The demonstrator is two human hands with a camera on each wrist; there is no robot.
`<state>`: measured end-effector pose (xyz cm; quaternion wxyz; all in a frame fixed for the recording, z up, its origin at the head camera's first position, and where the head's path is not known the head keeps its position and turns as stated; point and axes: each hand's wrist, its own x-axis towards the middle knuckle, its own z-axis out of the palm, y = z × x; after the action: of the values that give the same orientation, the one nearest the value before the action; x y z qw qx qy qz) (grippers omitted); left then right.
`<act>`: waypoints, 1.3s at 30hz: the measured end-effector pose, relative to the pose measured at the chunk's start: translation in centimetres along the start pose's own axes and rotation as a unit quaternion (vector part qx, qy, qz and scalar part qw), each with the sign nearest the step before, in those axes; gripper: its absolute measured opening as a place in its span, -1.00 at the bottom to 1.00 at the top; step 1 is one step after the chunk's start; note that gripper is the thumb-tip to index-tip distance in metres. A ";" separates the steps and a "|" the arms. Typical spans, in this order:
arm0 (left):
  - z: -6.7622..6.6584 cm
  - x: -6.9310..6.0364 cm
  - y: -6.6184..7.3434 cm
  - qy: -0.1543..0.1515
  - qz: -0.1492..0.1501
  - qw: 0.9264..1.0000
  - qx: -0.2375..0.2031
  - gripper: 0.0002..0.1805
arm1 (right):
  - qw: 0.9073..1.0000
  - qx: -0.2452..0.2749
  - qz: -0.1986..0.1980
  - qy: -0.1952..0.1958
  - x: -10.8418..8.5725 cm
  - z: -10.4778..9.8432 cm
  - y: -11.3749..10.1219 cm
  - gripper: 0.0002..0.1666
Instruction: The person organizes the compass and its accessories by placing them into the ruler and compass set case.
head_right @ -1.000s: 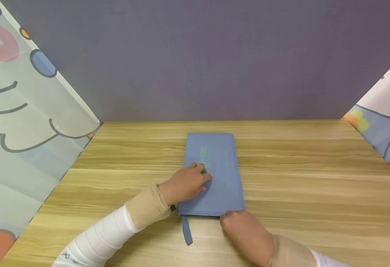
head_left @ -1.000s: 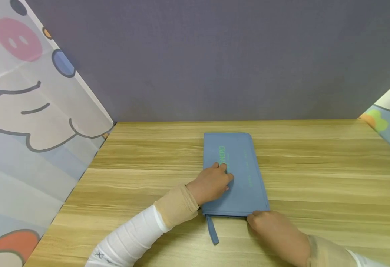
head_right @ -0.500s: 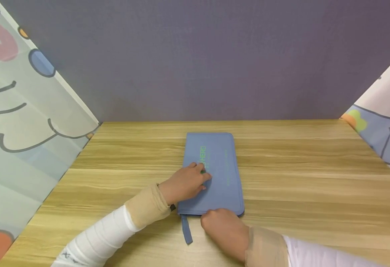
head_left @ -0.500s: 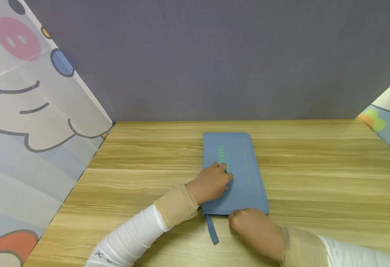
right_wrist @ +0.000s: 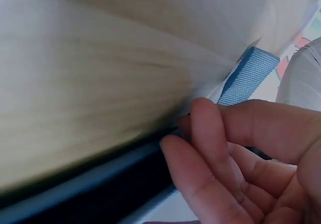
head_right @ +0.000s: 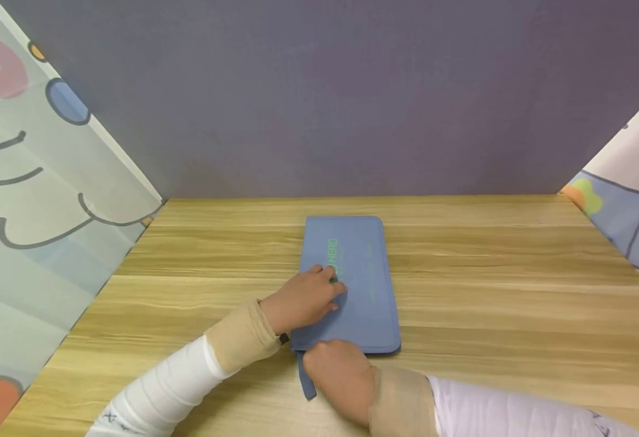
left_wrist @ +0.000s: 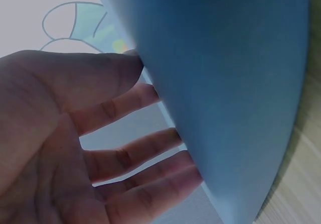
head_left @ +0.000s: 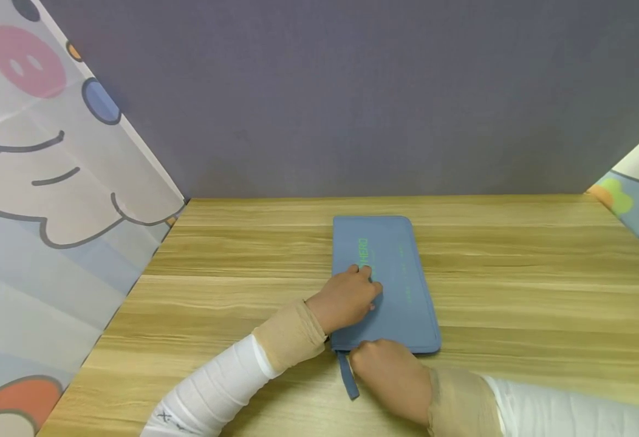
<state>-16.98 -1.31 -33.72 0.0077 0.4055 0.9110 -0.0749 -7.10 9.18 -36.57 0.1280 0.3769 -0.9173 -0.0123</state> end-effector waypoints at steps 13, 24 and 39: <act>0.0 -0.1 0.2 0.000 0.002 1.000 0.005 -0.72 | 0.999 -0.041 0.005 0.006 1.4 0.6 -1.6 -0.72; 0.3 -0.3 -0.2 0.004 0.001 1.000 0.000 -0.72 | 1.000 -0.022 0.003 0.017 2.0 0.2 -1.7 -0.72; 0.9 -1.5 -2.8 0.018 0.049 0.992 -0.118 -0.59 | 0.951 0.304 -0.021 -0.050 1.1 0.0 2.4 -0.78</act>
<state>-18.03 -4.37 -34.12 0.0434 0.4472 0.8925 0.0410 -9.54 10.11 -36.08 -0.0388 0.4161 -0.8745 0.2460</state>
